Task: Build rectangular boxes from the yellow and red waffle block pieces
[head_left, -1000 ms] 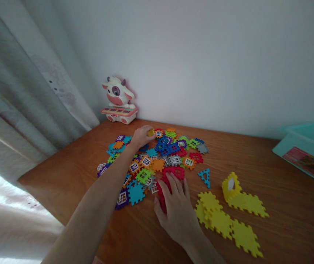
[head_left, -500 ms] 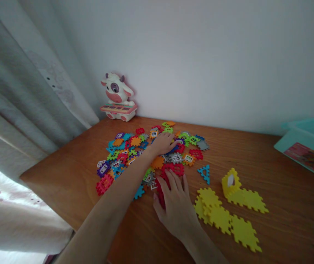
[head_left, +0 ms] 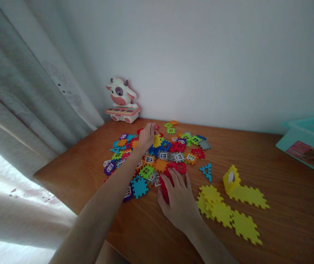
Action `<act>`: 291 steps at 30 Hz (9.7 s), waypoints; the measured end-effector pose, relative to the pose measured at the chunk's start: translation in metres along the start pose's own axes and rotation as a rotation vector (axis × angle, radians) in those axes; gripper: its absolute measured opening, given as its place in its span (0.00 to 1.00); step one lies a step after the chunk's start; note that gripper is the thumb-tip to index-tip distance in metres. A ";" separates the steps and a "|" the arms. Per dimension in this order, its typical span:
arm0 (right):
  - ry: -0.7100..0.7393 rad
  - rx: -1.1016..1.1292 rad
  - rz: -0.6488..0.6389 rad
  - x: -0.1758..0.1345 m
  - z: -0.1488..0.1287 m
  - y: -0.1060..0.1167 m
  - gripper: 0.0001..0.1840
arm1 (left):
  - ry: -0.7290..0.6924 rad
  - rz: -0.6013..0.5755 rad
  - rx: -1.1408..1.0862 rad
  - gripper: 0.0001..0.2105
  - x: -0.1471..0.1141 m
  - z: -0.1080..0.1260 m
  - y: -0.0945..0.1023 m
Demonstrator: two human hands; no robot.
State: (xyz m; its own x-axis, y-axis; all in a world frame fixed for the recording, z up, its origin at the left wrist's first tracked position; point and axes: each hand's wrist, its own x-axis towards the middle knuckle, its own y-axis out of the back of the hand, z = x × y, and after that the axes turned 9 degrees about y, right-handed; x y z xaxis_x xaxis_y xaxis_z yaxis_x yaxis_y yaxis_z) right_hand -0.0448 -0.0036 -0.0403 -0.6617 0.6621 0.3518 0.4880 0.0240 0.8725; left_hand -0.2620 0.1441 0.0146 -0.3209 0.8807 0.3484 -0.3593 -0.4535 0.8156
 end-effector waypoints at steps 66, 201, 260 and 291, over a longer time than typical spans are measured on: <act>-0.022 -0.189 0.848 -0.111 0.167 0.140 0.07 | -0.095 -0.115 -0.587 0.17 -0.154 0.128 -0.022; -0.482 0.556 0.409 -0.109 0.128 0.114 0.21 | 0.038 -0.625 -0.949 0.15 -0.176 0.155 -0.074; -0.315 0.140 0.427 -0.103 0.104 0.113 0.19 | -0.065 -0.608 -0.784 0.14 -0.179 0.158 -0.069; -0.297 0.013 0.362 -0.102 0.096 0.109 0.21 | -0.056 -0.609 -0.761 0.20 -0.185 0.154 -0.071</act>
State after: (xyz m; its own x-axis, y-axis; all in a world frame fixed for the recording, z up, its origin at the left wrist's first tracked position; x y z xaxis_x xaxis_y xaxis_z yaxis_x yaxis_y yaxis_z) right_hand 0.1304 0.0035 -0.0142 -0.2566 0.8154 0.5190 0.6659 -0.2401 0.7064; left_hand -0.0424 0.0346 -0.0368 0.1420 0.9899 0.0036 -0.9260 0.1315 0.3538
